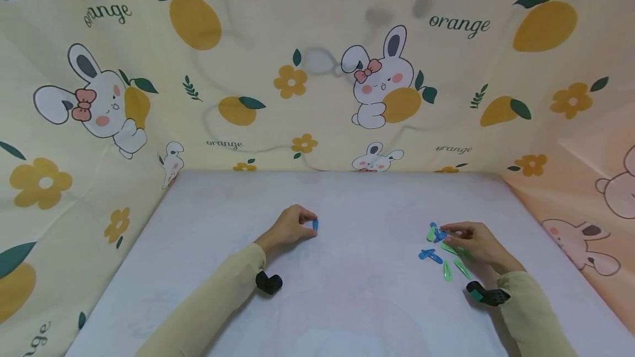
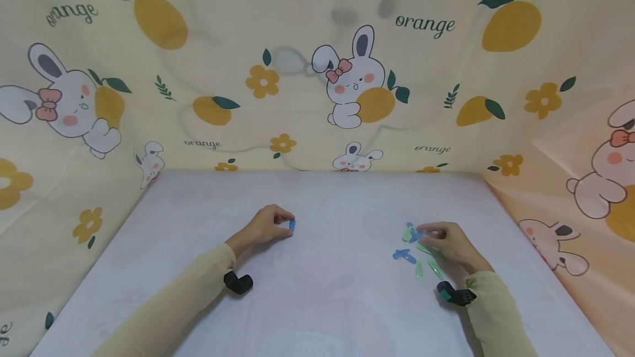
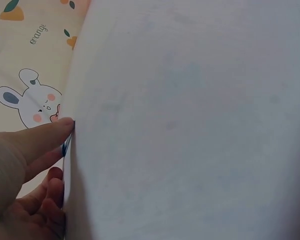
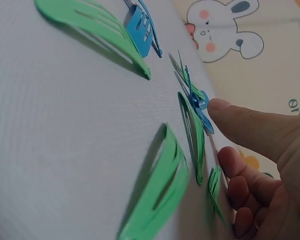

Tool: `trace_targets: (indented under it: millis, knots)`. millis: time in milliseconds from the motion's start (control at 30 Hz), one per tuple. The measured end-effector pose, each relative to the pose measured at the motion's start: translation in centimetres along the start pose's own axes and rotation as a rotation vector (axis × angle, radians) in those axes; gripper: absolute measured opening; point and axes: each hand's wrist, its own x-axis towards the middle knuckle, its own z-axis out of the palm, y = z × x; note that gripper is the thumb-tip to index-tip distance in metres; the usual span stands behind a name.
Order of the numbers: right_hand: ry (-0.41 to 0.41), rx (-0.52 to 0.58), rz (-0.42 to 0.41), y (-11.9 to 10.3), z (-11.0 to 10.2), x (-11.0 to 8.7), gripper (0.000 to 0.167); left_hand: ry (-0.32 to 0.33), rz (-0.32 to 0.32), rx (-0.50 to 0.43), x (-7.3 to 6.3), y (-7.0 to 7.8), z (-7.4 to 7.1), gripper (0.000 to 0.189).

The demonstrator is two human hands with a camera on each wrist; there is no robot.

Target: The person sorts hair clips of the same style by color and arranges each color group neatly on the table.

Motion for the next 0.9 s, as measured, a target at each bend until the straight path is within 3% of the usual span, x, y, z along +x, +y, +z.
trace_targets:
  millis: [500, 900]
  knots:
    - [0.019, -0.024, -0.054, -0.15, 0.07, -0.32, 0.040, 0.028, 0.033, -0.014, -0.11, -0.64, 0.44, 0.036]
    - [0.019, -0.029, -0.049, -0.23, 0.24, -0.22, 0.038, 0.023, 0.038, -0.069, -0.26, -0.91, 0.51, 0.034]
